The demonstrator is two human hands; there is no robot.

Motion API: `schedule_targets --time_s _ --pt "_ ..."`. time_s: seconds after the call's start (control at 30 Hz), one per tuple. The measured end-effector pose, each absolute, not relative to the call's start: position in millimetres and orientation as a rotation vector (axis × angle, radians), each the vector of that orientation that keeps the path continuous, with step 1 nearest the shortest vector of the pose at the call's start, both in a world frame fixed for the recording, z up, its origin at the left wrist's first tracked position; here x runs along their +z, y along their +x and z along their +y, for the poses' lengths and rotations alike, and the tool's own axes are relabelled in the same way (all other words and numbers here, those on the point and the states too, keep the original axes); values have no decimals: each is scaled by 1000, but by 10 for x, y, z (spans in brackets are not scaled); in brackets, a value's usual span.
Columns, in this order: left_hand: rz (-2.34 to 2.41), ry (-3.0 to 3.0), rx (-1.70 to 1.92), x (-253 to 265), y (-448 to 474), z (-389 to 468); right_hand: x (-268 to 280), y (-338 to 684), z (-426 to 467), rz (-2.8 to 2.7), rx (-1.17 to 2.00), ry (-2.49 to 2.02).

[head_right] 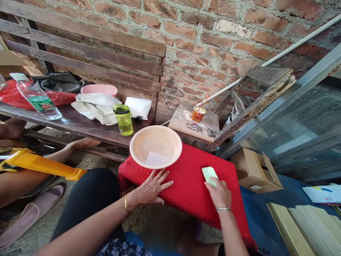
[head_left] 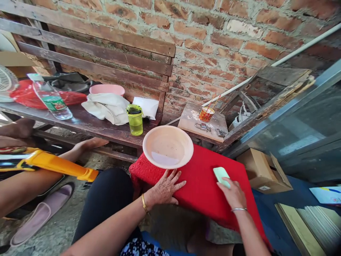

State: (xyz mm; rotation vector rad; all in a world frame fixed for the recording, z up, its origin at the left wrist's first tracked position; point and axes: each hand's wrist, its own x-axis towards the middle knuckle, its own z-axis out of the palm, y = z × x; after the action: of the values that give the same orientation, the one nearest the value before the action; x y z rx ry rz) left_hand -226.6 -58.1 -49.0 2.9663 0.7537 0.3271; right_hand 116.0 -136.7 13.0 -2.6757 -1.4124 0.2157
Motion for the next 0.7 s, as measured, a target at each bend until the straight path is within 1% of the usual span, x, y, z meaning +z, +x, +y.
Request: schedule_targets --time_s 0.1,0.17,0.23,0.33,0.43,0.5,0.57,0.7 --pt "696 3020 302 -426 -2262 -569 256 1851 -1617 -1102 160 -2918" --pt "673 3052 285 -391 -2253 -550 308 1990 -1656 -1033 128 -2946" --pt "630 3082 283 -369 -2248 -517 297 1807 -1566 -1116 178 -2832" --pt "478 3121 276 -381 -2257 -450 188 1136 -1271 -1389 272 -2525" --pt "453 3095 215 -469 -2267 -395 90 536 -979 -1698 229 -2287" --pt "515 3050 160 -544 -2262 -380 66 445 -893 -1822 190 -2242" --pt "546 3017 127 -587 -2247 -384 64 661 -944 -1778 213 -2327" --pt "510 2999 179 -512 -2218 -415 97 1659 -1369 -1336 262 -2700"
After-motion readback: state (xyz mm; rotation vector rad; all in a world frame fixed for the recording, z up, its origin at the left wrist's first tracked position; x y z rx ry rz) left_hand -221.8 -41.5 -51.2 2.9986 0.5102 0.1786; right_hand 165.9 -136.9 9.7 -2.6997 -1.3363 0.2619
